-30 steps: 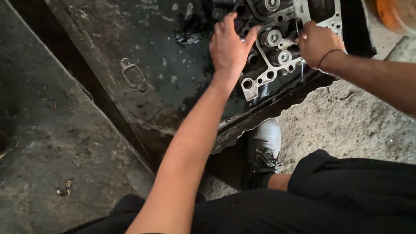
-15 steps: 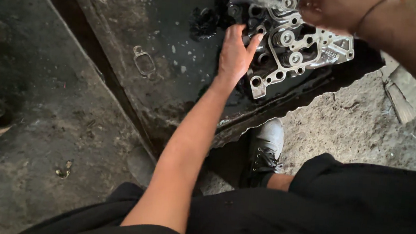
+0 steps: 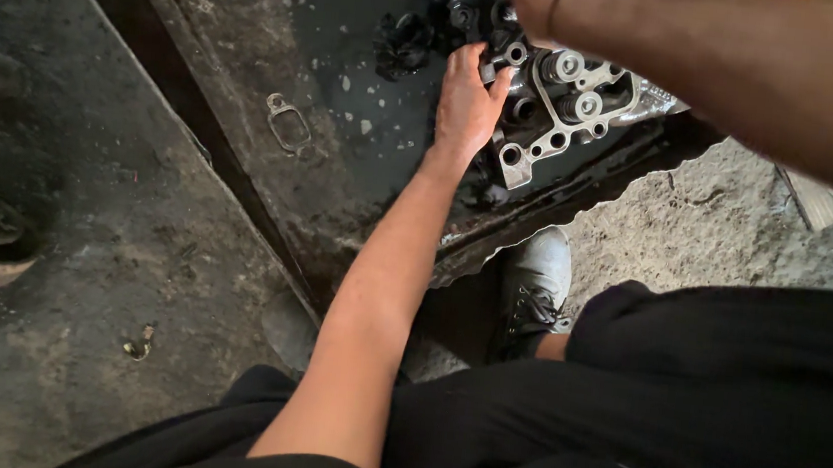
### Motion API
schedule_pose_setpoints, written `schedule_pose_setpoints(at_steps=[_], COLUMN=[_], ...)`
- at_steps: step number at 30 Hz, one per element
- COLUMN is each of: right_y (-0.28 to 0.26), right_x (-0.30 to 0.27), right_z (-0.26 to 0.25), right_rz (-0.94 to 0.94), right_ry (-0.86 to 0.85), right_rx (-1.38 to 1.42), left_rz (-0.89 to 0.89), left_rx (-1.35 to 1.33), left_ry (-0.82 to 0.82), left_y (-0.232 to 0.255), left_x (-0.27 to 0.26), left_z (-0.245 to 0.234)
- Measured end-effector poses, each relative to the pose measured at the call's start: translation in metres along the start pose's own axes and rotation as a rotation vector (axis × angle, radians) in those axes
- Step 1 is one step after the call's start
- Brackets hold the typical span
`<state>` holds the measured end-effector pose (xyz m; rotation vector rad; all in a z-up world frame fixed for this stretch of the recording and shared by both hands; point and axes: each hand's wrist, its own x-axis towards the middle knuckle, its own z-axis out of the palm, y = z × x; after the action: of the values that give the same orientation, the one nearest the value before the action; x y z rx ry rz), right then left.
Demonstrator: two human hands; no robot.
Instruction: The person cleans an engine component by hand, wiping the metal surfaces and crevices with a cloth while rinsing it in a basin of dark fluid. They turn the component over to continue scrubbing different sides before setting it back down.
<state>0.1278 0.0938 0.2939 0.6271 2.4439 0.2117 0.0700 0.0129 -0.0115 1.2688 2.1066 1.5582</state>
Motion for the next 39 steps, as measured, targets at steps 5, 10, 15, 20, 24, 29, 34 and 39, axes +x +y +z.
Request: schedule_pose_setpoints(at_steps=[5, 10, 15, 20, 24, 29, 34, 39], right_y=[-0.006, -0.009, 0.008, 0.015, -0.024, -0.008, -0.019, -0.011], right_x=[-0.087, 0.136, 0.121, 0.086, 0.044, 0.056, 0.066, 0.097], right_z=[-0.030, 0.094, 0.095, 0.096, 0.078, 0.079, 0.091, 0.087], right_rz=[-0.007, -0.012, 0.076, -0.116, -0.034, -0.041, -0.054, -0.042], right_ry=[-0.008, -0.004, -0.336, -0.119, 0.283, 0.207, 0.145, 0.112], right_rx=[0.003, -0.004, 0.445, -0.280, -0.151, -0.093, -0.044, -0.076], left_rz=[0.027, 0.010, -0.092, -0.099, -0.090, -0.075, -0.105, -0.104], left_rx=[0.036, 0.034, 0.011, 0.062, 0.081, 0.101, 0.095, 0.059], left_ry=[-0.003, -0.021, -0.050, -0.060, -0.057, -0.072, -0.083, -0.056], left_y=[-0.002, 0.002, 0.008, 0.007, 0.004, 0.009, 0.003, 0.005], left_x=[0.001, 0.004, 0.001, 0.004, 0.000, 0.003, -0.009, 0.005], left_z=[0.001, -0.003, -0.006, 0.001, 0.004, 0.003, 0.001, 0.006])
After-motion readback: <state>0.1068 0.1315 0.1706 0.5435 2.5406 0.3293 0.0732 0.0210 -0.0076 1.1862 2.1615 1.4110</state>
